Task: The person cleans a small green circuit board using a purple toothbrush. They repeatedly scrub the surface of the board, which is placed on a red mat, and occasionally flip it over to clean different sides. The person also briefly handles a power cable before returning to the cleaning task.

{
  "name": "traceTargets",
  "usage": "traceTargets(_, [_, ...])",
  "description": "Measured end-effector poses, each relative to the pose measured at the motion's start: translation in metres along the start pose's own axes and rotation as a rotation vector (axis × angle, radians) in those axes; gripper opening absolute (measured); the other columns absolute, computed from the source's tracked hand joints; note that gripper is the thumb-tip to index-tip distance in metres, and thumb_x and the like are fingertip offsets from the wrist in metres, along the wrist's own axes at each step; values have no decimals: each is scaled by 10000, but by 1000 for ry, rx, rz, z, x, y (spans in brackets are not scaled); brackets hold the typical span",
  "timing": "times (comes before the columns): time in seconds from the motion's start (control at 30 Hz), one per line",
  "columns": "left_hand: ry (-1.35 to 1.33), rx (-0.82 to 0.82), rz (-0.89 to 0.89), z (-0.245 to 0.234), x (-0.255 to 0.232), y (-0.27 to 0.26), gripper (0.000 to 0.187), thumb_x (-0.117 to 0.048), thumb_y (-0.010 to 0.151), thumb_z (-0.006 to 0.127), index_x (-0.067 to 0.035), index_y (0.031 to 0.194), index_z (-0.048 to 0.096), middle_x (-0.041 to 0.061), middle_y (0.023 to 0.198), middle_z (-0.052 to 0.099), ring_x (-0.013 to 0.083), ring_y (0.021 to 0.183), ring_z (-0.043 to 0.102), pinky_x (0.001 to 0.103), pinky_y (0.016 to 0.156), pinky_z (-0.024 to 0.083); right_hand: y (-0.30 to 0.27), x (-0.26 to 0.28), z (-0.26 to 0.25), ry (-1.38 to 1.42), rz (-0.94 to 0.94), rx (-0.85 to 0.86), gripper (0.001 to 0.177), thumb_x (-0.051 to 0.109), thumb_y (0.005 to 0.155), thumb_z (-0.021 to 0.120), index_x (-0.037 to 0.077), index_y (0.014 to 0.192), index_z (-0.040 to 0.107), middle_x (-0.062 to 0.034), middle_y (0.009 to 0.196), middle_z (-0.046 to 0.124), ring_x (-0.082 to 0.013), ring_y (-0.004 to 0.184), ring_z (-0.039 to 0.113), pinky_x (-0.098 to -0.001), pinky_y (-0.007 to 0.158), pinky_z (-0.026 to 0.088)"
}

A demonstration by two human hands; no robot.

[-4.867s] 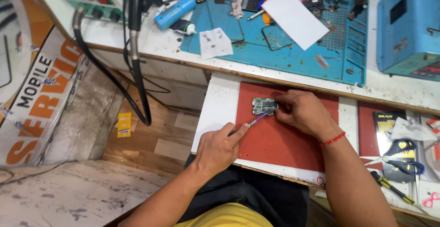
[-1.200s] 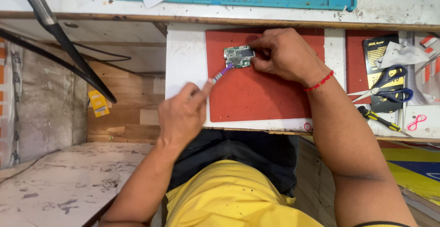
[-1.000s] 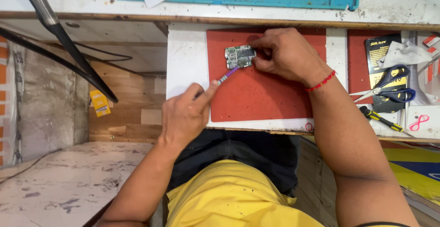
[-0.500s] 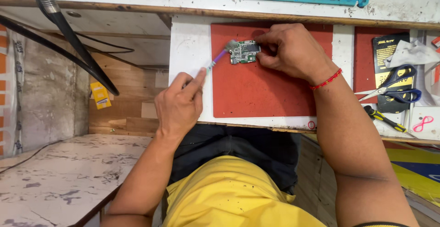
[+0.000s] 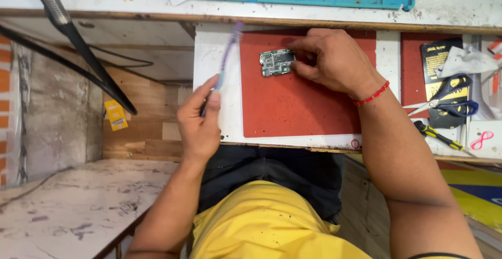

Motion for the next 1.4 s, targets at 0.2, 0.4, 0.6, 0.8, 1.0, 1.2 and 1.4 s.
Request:
traceTargets(0.2, [-747, 178, -366, 91, 30, -49, 337, -255, 1201, 548, 48, 1348, 535, -1, 877, 571, 40, 768, 471, 210, 656, 379, -21, 61, 41, 755, 124, 93, 296, 143, 1059, 600, -39, 1293, 603, -103, 1115, 647, -131, 1010, 647, -301, 862, 561])
traceTargets(0.4, [40, 315, 236, 91, -65, -34, 371, -186, 1061, 650, -31, 1389, 572, 156, 1329, 651, 318, 1239, 642, 392, 1071, 534, -114, 29, 27, 1113, 381, -833, 282, 89, 1138, 481, -20, 1386, 561, -31, 1028, 633, -99, 890, 624, -279, 799, 589])
traceTargets(0.6, [489, 297, 470, 80, -69, 48, 611, -206, 867, 805, 40, 1375, 571, 186, 1330, 582, 373, 1172, 541, 460, 1020, 445, -110, 2, 6, -131, 505, -322, 396, 45, 1033, 601, -25, 1422, 613, -158, 1013, 581, -324, 886, 603, -432, 759, 509])
traceTargets(0.8, [564, 333, 460, 91, -54, 47, 575, -238, 817, 848, -74, 1323, 629, 74, 1227, 661, 297, 1145, 565, 455, 1018, 392, -81, 24, 27, -148, 431, -165, 481, -2, 940, 581, 68, 1413, 621, -199, 1101, 604, -388, 865, 659, -473, 735, 550])
traceTargets(1.0, [489, 331, 334, 86, -39, 51, 650, -247, 761, 879, -71, 1327, 611, 54, 1166, 699, 282, 1128, 576, 443, 1012, 404, -71, 32, 36, -276, 442, -70, 529, -12, 902, 554, 161, 1395, 637, -164, 1143, 627, -401, 761, 683, -498, 659, 568])
traceTargets(1.2, [480, 315, 367, 85, -38, 46, 675, -229, 773, 888, -56, 1352, 587, 90, 1169, 676, 312, 1108, 565, 450, 1003, 416, -78, 34, 43, -265, 477, 5, 571, 8, 892, 532, 158, 1437, 609, -170, 1168, 615, -427, 737, 669, -509, 634, 561])
traceTargets(1.4, [480, 317, 364, 82, -37, 47, 681, -229, 775, 887, -55, 1361, 587, 86, 1153, 671, 308, 1085, 569, 450, 998, 425, -74, 35, 47, -312, 483, 59, 590, 11, 868, 532, 171, 1430, 615, -165, 1161, 616, -418, 720, 674, -518, 635, 560])
Point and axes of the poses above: each hand's wrist, its own y-axis towards the middle knuckle, its own z-axis out of the palm, x = y × z, the point moved 10 cm from there along y, towards the middle knuckle
